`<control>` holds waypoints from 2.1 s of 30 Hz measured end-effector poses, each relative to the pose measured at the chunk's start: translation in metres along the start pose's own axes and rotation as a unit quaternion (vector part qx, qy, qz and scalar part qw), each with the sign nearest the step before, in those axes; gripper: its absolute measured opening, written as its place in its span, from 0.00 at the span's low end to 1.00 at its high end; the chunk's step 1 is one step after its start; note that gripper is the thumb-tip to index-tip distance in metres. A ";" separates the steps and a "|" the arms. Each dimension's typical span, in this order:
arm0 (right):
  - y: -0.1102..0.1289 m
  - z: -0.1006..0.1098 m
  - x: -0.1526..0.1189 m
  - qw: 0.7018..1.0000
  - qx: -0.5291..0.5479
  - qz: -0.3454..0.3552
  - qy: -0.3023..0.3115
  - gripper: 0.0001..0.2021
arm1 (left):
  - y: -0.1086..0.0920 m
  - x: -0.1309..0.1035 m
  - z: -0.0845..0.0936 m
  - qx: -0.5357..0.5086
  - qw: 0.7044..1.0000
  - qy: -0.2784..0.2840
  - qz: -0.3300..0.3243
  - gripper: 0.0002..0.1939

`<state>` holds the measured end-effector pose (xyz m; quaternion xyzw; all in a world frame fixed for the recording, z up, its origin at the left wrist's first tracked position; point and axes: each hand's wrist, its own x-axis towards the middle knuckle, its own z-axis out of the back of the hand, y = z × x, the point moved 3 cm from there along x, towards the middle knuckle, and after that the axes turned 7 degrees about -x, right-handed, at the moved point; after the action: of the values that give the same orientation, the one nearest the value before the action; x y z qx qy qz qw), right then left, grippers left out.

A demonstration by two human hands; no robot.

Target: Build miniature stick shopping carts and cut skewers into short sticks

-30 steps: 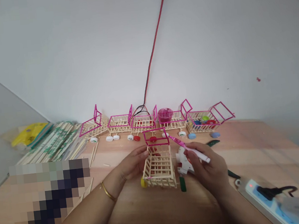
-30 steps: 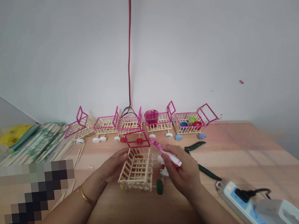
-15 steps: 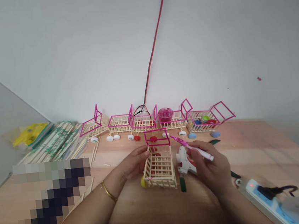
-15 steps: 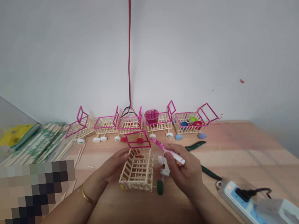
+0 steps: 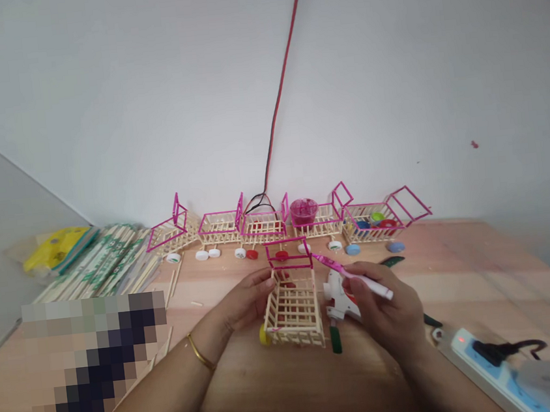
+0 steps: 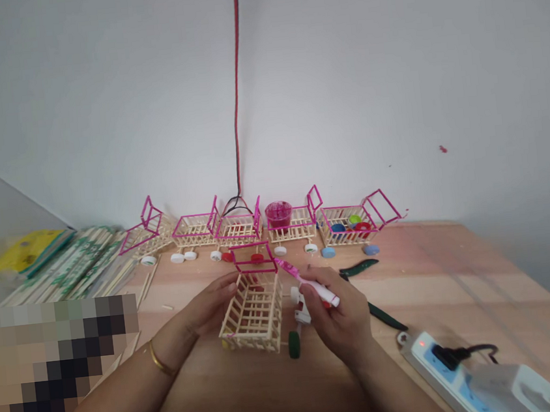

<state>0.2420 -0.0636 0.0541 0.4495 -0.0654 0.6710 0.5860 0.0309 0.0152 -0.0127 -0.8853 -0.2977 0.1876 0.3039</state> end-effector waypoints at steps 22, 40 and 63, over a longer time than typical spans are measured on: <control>0.004 0.002 0.002 1.000 -0.009 0.026 -0.007 0.07 | 0.003 0.000 0.005 0.021 1.000 -0.005 0.011 0.23; 0.006 -0.002 0.001 0.997 0.010 0.069 0.020 0.08 | 0.003 0.002 0.002 0.020 0.999 0.044 -0.001 0.26; 0.009 -0.004 0.000 0.994 0.017 0.101 0.035 0.07 | 0.002 0.002 -0.001 0.050 0.998 0.043 -0.012 0.28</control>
<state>0.2326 -0.0637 0.0551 0.4265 -0.0784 0.7432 0.5094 0.0342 0.0147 -0.0137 -0.8727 -0.2847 0.1602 0.3629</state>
